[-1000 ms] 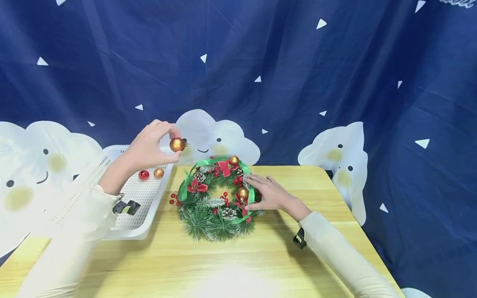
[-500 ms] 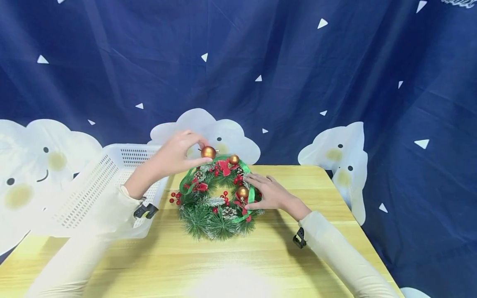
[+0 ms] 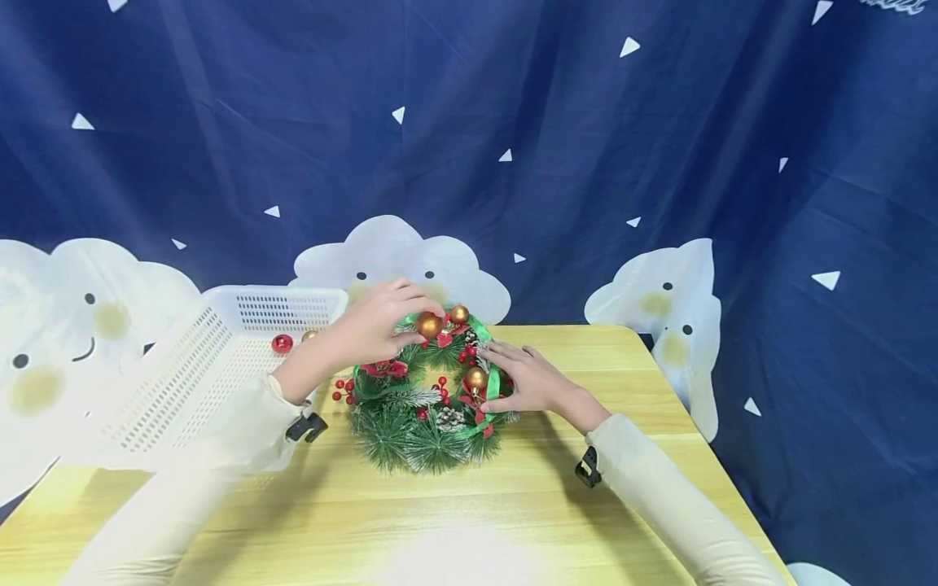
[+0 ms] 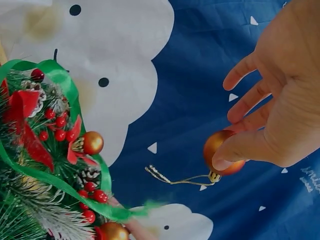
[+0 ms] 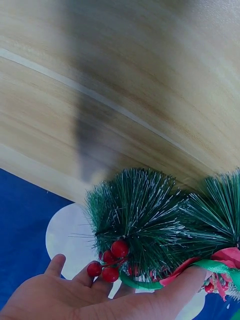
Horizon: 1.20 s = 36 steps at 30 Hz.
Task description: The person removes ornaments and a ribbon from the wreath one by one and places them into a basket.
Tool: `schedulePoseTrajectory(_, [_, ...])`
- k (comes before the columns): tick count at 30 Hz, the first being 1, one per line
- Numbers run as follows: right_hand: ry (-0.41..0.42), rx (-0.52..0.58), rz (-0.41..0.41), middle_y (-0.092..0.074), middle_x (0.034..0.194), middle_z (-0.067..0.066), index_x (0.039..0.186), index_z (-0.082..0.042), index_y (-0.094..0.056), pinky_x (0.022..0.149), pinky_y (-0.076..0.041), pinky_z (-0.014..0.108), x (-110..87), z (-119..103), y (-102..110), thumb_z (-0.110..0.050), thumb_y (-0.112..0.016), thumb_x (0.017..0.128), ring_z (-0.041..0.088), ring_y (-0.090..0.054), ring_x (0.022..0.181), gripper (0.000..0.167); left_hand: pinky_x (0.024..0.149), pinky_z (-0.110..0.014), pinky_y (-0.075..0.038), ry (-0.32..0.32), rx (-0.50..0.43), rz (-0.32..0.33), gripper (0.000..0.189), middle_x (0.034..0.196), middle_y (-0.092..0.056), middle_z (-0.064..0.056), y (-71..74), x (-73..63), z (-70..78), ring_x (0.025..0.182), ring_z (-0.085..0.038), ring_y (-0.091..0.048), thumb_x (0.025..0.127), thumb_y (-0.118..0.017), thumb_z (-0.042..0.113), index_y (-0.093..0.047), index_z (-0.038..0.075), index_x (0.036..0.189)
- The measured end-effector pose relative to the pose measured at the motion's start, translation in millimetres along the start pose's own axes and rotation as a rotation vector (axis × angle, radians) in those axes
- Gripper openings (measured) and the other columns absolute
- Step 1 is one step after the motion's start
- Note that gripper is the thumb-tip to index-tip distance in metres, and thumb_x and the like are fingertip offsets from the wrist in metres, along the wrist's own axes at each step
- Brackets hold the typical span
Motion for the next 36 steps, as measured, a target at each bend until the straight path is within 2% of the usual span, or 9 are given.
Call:
schedulePoseTrajectory(8, [-0.006, -0.003, -0.014, -0.039, 0.160, 0.019, 0.155, -0.010, -0.043, 0.114, -0.033, 0.066, 1.1, -2, 1, -0.064, -0.076, 0.080, 0.039, -0.039, 0.148, 0.097, 0.109, -0.047, -0.044, 0.009, -0.005, -0.006, 0.045, 0.122, -0.063, -0.007, -9.1, -1.1, 1.0, 0.121, -0.027, -0.055, 0.089, -0.078, 0.019, -0.066, 0.013, 0.132])
schedulePoseTrajectory(13, [-0.007, -0.009, -0.018, -0.039, 0.160, 0.020, 0.155, -0.010, -0.043, 0.113, -0.033, 0.067, 0.9, -1, 1, -0.063, -0.076, 0.080, 0.040, -0.039, 0.147, 0.097, 0.114, -0.050, -0.039, 0.068, -0.041, -0.083, 0.046, 0.134, -0.063, -0.010, -16.4, -2.9, 2.6, 0.130, -0.030, -0.055, 0.097, -0.069, 0.030, -0.060, 0.013, 0.139])
schedulePoseTrajectory(16, [-0.005, -0.009, -0.015, -0.040, 0.160, 0.020, 0.154, -0.009, -0.043, 0.113, -0.033, 0.067, 0.9, -1, 0, -0.063, -0.076, 0.081, 0.040, -0.040, 0.147, 0.097, 0.110, -0.051, -0.043, 0.095, -0.081, -0.117, 0.045, 0.129, -0.068, -0.008, -22.5, -4.0, 4.1, 0.121, -0.030, -0.062, 0.099, -0.066, 0.032, -0.058, 0.013, 0.139])
schedulePoseTrajectory(19, [0.000, -0.010, -0.010, -0.040, 0.160, 0.019, 0.155, -0.010, -0.043, 0.113, -0.033, 0.067, 0.7, -1, 0, -0.063, -0.076, 0.081, 0.041, -0.040, 0.147, 0.096, 0.099, -0.047, -0.049, 0.096, -0.130, -0.135, 0.041, 0.110, -0.073, -0.003, -28.5, -5.4, 5.3, 0.098, -0.024, -0.068, 0.099, -0.066, 0.032, -0.057, 0.016, 0.136])
schedulePoseTrajectory(23, [0.009, -0.015, 0.000, -0.041, 0.159, 0.020, 0.154, -0.010, -0.044, 0.111, -0.034, 0.068, 0.4, 0, -1, -0.062, -0.077, 0.080, 0.042, -0.042, 0.145, 0.096, 0.075, -0.033, -0.053, 0.095, -0.176, -0.162, 0.039, 0.087, -0.070, 0.005, -35.9, -7.5, 6.5, 0.070, -0.009, -0.063, 0.100, -0.066, 0.031, -0.054, 0.020, 0.135])
schedulePoseTrajectory(25, [0.010, -0.017, 0.003, -0.042, 0.159, 0.021, 0.154, -0.009, -0.044, 0.111, -0.034, 0.068, 0.3, 1, -2, -0.061, -0.077, 0.080, 0.042, -0.043, 0.144, 0.096, 0.068, -0.028, -0.052, 0.098, -0.198, -0.174, 0.040, 0.083, -0.068, 0.007, -38.5, -8.4, 7.5, 0.068, -0.005, -0.062, 0.099, -0.067, 0.030, -0.053, 0.021, 0.135])
schedulePoseTrajectory(27, [0.006, -0.009, -0.001, -0.041, 0.159, 0.020, 0.154, -0.009, -0.044, 0.112, -0.034, 0.067, 0.2, 0, -1, -0.061, -0.077, 0.080, 0.041, -0.042, 0.145, 0.096, 0.067, -0.025, -0.052, 0.100, -0.216, -0.183, 0.040, 0.082, -0.068, 0.009, -40.1, -9.0, 8.6, 0.071, -0.003, -0.063, 0.097, -0.069, 0.029, -0.054, 0.022, 0.133])
schedulePoseTrajectory(32, [-0.004, 0.001, -0.008, -0.040, 0.160, 0.019, 0.154, -0.010, -0.044, 0.114, -0.033, 0.066, -0.1, -2, 1, -0.062, -0.076, 0.081, 0.039, -0.040, 0.147, 0.095, 0.064, -0.024, -0.051, 0.096, -0.230, -0.169, 0.039, 0.082, -0.068, 0.005, -42.7, -10.3, 10.4, 0.072, -0.003, -0.062, 0.090, -0.073, 0.025, -0.057, 0.025, 0.126])
schedulePoseTrajectory(36, [0.000, -0.013, -0.003, -0.041, 0.159, 0.020, 0.154, -0.009, -0.044, 0.113, -0.034, 0.066, -0.3, 0, -1, -0.062, -0.076, 0.081, 0.040, -0.042, 0.146, 0.096, 0.057, -0.023, -0.044, 0.087, -0.209, -0.157, 0.042, 0.078, -0.066, 0.002, -45.5, -10.9, 10.2, 0.064, -0.005, -0.054, 0.083, -0.072, 0.022, -0.057, 0.027, 0.123])
Point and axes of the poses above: each hand's wrist, its own x-axis towards the middle knuckle, its own y-axis out of the back of the hand, z = x × y, the point moved 1 cm from there along x, towards the middle knuckle
